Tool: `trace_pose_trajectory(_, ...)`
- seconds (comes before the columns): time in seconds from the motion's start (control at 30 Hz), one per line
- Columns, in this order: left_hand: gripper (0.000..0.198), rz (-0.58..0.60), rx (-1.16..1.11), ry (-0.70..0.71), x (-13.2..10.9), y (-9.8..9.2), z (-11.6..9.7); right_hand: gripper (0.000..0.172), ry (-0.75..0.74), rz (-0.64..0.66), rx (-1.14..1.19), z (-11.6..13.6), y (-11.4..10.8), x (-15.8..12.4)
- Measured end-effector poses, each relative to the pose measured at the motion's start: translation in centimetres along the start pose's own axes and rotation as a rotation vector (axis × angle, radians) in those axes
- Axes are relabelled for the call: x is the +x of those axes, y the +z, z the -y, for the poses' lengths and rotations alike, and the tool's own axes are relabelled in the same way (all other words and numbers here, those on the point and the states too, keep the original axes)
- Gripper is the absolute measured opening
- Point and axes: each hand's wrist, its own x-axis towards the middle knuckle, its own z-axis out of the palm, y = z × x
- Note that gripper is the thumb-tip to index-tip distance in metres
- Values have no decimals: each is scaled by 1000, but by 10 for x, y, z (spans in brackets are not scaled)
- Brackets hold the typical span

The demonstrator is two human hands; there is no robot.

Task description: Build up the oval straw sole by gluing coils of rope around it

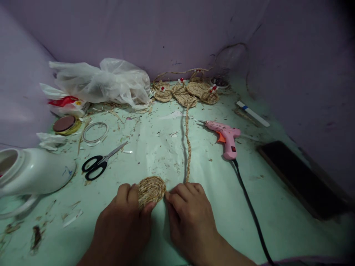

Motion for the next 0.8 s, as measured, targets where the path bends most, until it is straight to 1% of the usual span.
trace_pose_trajectory(0.1, 25, -28, 69, 29, 0, 4, 1, 24, -6, 21, -2, 2, 1, 2)
trace_pose_trajectory(0.2, 28, -46, 40, 41, -1, 8, 4, 19, 21, 7, -1, 4, 4, 2)
trace_pose_trajectory(0.27, 34, -51, -28, 32, -2, 8, 11, 15, 44, -13, -1, 5, 6, 1)
trace_pose_trajectory(0.37, 47, -45, -246, 38, -3, 3, 28, 14, 32, -32, -34, 4, 7, 1)
trace_pose_trajectory(0.43, 51, 25, -457, 16, -4, -4, 38, 12, 7, -30, -87, 3, 7, 4)
trace_pose_trajectory(0.53, 47, 223, -763, -23, -5, -14, 43, 16, -9, 22, -151, -2, 5, 17)
trace_pose_trajectory(0.6, 45, 299, -887, -26, -8, -18, 40, 19, -24, 79, -157, -7, 3, 28)
trace_pose_trajectory(0.67, 44, 333, -938, -19, -10, -18, 36, 19, -54, 132, -145, -11, 2, 39)
trace_pose_trajectory(0.7, 42, 334, -926, -6, -11, -17, 35, 18, -69, 155, -137, -13, 2, 44)
trace_pose_trajectory(0.73, 37, 306, -882, 10, -11, -16, 35, 17, -79, 174, -129, -14, 1, 47)
trace_pose_trajectory(0.8, 29, 170, -735, 28, -10, -14, 38, 17, -89, 193, -112, -16, 0, 50)
